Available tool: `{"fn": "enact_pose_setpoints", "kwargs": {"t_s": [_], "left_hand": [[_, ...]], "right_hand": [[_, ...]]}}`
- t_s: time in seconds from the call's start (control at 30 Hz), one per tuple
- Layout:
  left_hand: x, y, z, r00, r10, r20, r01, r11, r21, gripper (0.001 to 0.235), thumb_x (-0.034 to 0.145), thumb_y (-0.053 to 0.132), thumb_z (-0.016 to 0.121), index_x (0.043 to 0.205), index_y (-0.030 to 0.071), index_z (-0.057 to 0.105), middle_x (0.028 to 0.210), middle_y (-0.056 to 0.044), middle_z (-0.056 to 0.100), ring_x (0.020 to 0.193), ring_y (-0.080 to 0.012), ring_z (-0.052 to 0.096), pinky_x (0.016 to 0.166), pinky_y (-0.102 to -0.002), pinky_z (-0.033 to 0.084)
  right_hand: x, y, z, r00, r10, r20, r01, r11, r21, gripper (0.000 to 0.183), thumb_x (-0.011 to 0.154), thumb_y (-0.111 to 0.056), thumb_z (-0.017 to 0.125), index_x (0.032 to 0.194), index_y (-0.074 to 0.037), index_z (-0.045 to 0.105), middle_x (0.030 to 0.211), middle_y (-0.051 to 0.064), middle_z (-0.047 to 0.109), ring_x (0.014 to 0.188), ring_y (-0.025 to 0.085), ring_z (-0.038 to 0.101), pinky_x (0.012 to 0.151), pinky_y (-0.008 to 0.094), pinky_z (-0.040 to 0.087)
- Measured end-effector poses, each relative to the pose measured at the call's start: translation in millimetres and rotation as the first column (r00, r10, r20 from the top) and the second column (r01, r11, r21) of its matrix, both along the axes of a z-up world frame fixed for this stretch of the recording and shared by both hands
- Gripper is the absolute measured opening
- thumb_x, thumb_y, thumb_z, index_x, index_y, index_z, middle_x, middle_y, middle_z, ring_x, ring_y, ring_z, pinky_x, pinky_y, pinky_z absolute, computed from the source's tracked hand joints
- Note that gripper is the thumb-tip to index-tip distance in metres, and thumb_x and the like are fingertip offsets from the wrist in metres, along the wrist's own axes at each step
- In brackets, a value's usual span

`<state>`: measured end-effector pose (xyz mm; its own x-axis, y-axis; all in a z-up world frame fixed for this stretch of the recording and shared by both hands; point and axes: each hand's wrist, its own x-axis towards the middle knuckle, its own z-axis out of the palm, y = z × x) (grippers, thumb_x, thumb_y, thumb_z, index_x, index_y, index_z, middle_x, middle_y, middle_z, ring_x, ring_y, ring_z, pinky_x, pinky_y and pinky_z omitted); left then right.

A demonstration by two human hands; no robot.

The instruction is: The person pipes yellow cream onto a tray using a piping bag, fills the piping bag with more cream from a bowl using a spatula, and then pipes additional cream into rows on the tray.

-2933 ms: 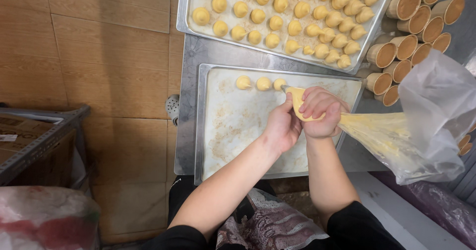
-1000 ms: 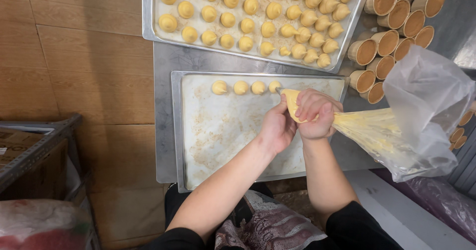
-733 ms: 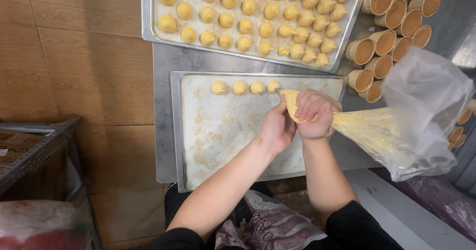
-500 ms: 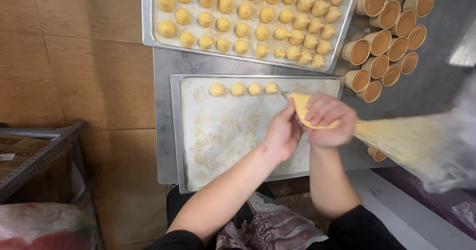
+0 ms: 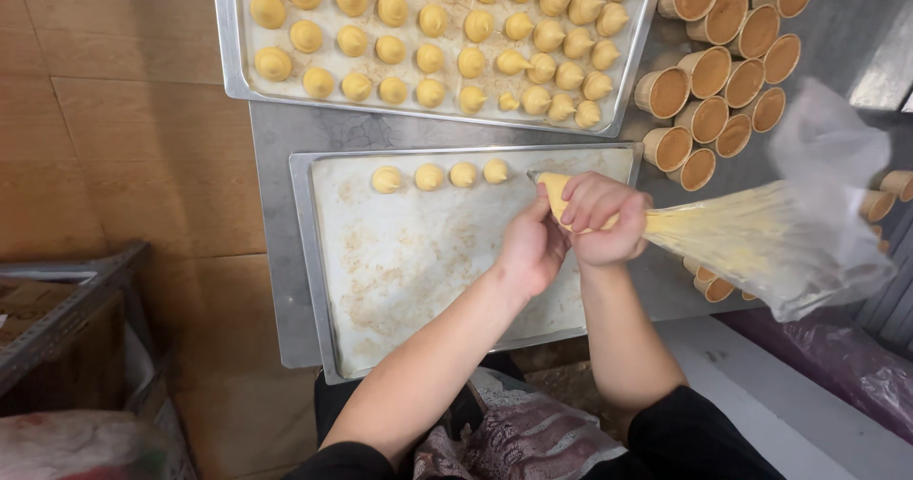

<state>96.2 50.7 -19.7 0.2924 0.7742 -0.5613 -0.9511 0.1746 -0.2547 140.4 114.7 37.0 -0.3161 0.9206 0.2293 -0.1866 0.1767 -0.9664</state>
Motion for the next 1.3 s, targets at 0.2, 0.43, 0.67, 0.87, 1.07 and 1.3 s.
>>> {"fn": "enact_pose_setpoints", "kwargs": {"t_s": [0.2, 0.43, 0.67, 0.87, 1.07, 1.3], "left_hand": [[-2.9, 4.7, -3.2, 0.997, 0.035, 0.066, -0.033, 0.999, -0.022, 0.04, 0.114, 0.041, 0.034, 0.126, 0.01, 0.056, 0.119, -0.003, 0.064, 0.109, -0.0175, 0.061, 0.098, -0.035, 0.048], [-2.9, 9.4, 6.1, 0.997, 0.042, 0.067, -0.038, 0.998, -0.059, 0.041, 0.113, 0.041, 0.035, 0.124, 0.009, 0.057, 0.121, -0.004, 0.064, 0.113, -0.0175, 0.06, 0.102, -0.034, 0.047], [-2.4, 9.2, 9.4, 0.997, 0.049, 0.057, -0.045, 0.996, -0.082, 0.04, 0.113, 0.042, 0.039, 0.122, 0.009, 0.059, 0.116, -0.004, 0.065, 0.106, -0.0164, 0.06, 0.098, -0.034, 0.048], [-2.1, 9.9, 11.9, 0.996, 0.067, 0.058, -0.06, 0.992, -0.11, 0.037, 0.112, 0.04, 0.041, 0.121, 0.009, 0.06, 0.114, -0.003, 0.066, 0.105, -0.0151, 0.062, 0.097, -0.033, 0.049], [-1.9, 9.3, 15.4, 0.998, 0.044, 0.041, -0.04, 0.994, -0.105, 0.039, 0.112, 0.041, 0.041, 0.12, 0.009, 0.061, 0.114, -0.003, 0.066, 0.104, -0.0158, 0.062, 0.096, -0.033, 0.049], [-0.5, 7.8, 18.3, 0.999, 0.03, 0.019, -0.027, 0.992, -0.121, 0.039, 0.112, 0.041, 0.041, 0.12, 0.009, 0.061, 0.114, -0.002, 0.066, 0.105, -0.0153, 0.061, 0.099, -0.034, 0.047]], "right_hand": [[-12.3, 3.9, 6.2, 0.997, 0.054, 0.046, -0.056, 0.997, 0.044, 0.057, 0.108, -0.038, 0.042, 0.058, -0.011, 0.039, 0.049, 0.008, 0.045, 0.045, 0.023, 0.046, 0.059, 0.038, 0.045], [-10.4, 7.4, 8.7, 0.997, 0.04, 0.07, -0.042, 0.999, 0.024, 0.058, 0.109, -0.038, 0.042, 0.057, -0.012, 0.04, 0.049, 0.007, 0.044, 0.044, 0.021, 0.044, 0.057, 0.036, 0.042], [-8.3, 7.8, 8.1, 0.998, 0.018, 0.056, -0.019, 1.0, 0.015, 0.057, 0.109, -0.037, 0.042, 0.058, -0.011, 0.041, 0.048, 0.006, 0.044, 0.043, 0.02, 0.043, 0.055, 0.034, 0.042], [-6.7, 6.6, 9.6, 0.998, 0.016, 0.054, -0.016, 1.0, 0.007, 0.057, 0.109, -0.037, 0.043, 0.058, -0.011, 0.04, 0.049, 0.007, 0.044, 0.043, 0.02, 0.042, 0.054, 0.035, 0.041], [-6.9, 6.7, 13.6, 0.999, 0.029, 0.044, -0.03, 1.0, 0.007, 0.057, 0.109, -0.037, 0.043, 0.058, -0.011, 0.04, 0.049, 0.007, 0.043, 0.043, 0.02, 0.042, 0.054, 0.035, 0.04], [-2.1, 5.9, 12.2, 0.999, 0.036, 0.017, -0.035, 0.999, -0.011, 0.058, 0.109, -0.037, 0.044, 0.058, -0.011, 0.04, 0.049, 0.007, 0.043, 0.038, 0.019, 0.041, 0.054, 0.035, 0.04]]}}
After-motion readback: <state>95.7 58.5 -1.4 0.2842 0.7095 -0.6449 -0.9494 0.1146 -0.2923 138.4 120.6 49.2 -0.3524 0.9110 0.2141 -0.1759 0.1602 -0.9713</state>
